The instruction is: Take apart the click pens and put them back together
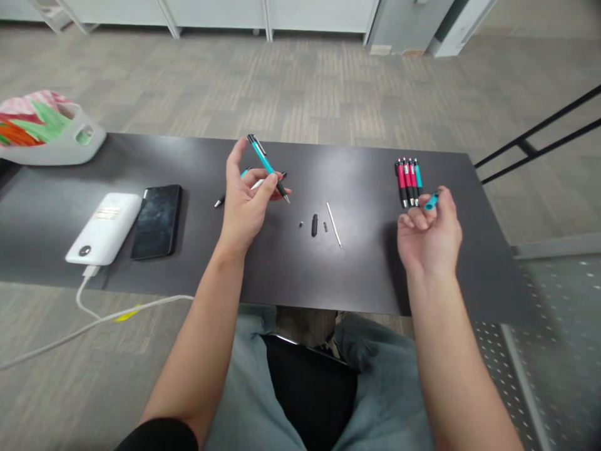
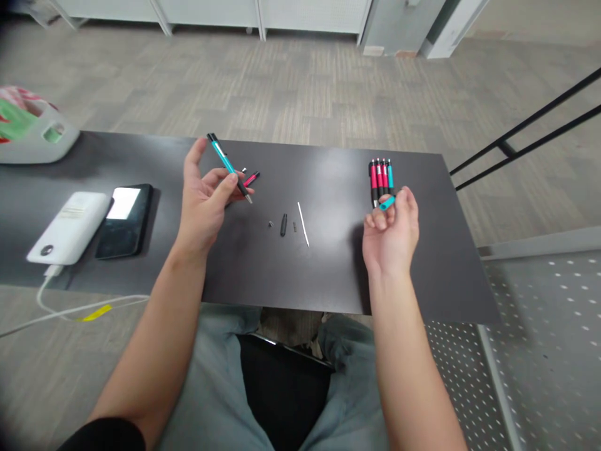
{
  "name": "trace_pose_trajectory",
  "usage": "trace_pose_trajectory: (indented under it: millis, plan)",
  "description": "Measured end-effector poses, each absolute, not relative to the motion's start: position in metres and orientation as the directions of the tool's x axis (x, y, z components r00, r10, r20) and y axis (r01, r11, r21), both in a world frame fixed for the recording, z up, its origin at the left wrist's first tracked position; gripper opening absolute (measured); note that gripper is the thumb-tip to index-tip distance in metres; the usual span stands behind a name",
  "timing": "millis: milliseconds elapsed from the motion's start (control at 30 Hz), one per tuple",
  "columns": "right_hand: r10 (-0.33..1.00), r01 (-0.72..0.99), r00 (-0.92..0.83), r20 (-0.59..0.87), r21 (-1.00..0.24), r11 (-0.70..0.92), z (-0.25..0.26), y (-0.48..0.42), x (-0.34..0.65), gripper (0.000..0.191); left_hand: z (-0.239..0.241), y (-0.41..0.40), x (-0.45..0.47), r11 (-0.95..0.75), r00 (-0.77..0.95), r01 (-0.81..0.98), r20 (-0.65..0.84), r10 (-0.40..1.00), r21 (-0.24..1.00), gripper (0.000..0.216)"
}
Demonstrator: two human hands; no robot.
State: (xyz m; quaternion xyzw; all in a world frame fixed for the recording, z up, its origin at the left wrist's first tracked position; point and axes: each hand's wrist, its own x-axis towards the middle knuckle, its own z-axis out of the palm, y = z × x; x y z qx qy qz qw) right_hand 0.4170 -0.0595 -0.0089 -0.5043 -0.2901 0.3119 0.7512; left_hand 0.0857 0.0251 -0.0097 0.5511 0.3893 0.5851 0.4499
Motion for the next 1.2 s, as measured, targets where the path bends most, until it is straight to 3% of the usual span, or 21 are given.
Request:
trace_pose_trajectory:
  millis: [67,133,200,300,433,567,667,800,933,1033,1133,1200]
  plan:
    - [0.732,-0.115,0.654,0.189,-0.932,0.343,-0.007,-0.068,0.413,0.048,-0.007,0.024,0.085,-0.281,-0.014,-0.018,0.281,0.96,0.96,0.095]
    - [0.811,0.13,0.48,0.334,-0.942,0.31,-0.002,-0.079,0.402,0.051,-0.005,0.022,0.083,-0.257,-0.03,0.09,0.261,0.965,0.962,0.089]
    - [0.829,0.347,0.329,0.452,-0.875,0.339,0.005,-0.087,0.39,0.052,-0.003,0.021,0.083,-0.238,-0.051,0.153,0.249,0.967,0.959,0.087]
    - [0.652,0.372,0.507,0.565,-0.825,0.425,0.016,-0.091,0.379,0.056,-0.002,0.019,0.084,-0.233,-0.076,0.175,0.249,0.966,0.957,0.089]
    - [0.723,0.362,0.459,0.516,-0.852,0.378,0.026,-0.091,0.373,0.065,-0.001,0.017,0.085,-0.243,-0.063,0.196,0.259,0.964,0.95,0.093]
    - [0.598,0.358,0.532,0.6,-0.799,0.483,0.028,-0.095,0.367,0.058,-0.003,0.016,0.081,-0.241,-0.039,0.251,0.258,0.965,0.938,0.091]
    - [0.8,0.327,0.329,0.501,-0.856,0.401,0.026,-0.092,0.367,0.059,-0.007,0.017,0.077,-0.248,-0.016,0.322,0.268,0.963,0.914,0.087]
    - [0.629,0.264,0.566,0.532,-0.84,0.474,0.028,-0.086,0.373,0.06,-0.013,0.019,0.076,-0.254,-0.009,0.39,0.279,0.96,0.885,0.079]
    - [0.855,0.211,0.33,0.401,-0.914,0.347,0.029,-0.09,0.372,0.052,-0.014,0.019,0.076,-0.235,0.008,0.406,0.254,0.967,0.883,0.068]
    - [0.817,0.139,0.44,0.374,-0.927,0.35,0.026,-0.094,0.365,0.054,-0.014,0.019,0.077,-0.231,0.021,0.414,0.244,0.97,0.881,0.06]
    - [0.941,0.074,0.245,0.233,-0.972,0.221,0.019,-0.092,0.359,0.064,-0.016,0.02,0.077,-0.226,0.02,0.419,0.239,0.971,0.879,0.055]
    - [0.938,-0.032,0.311,0.154,-0.984,0.173,0.016,-0.088,0.356,0.063,-0.017,0.02,0.077,-0.207,0.023,0.441,0.219,0.975,0.873,0.054]
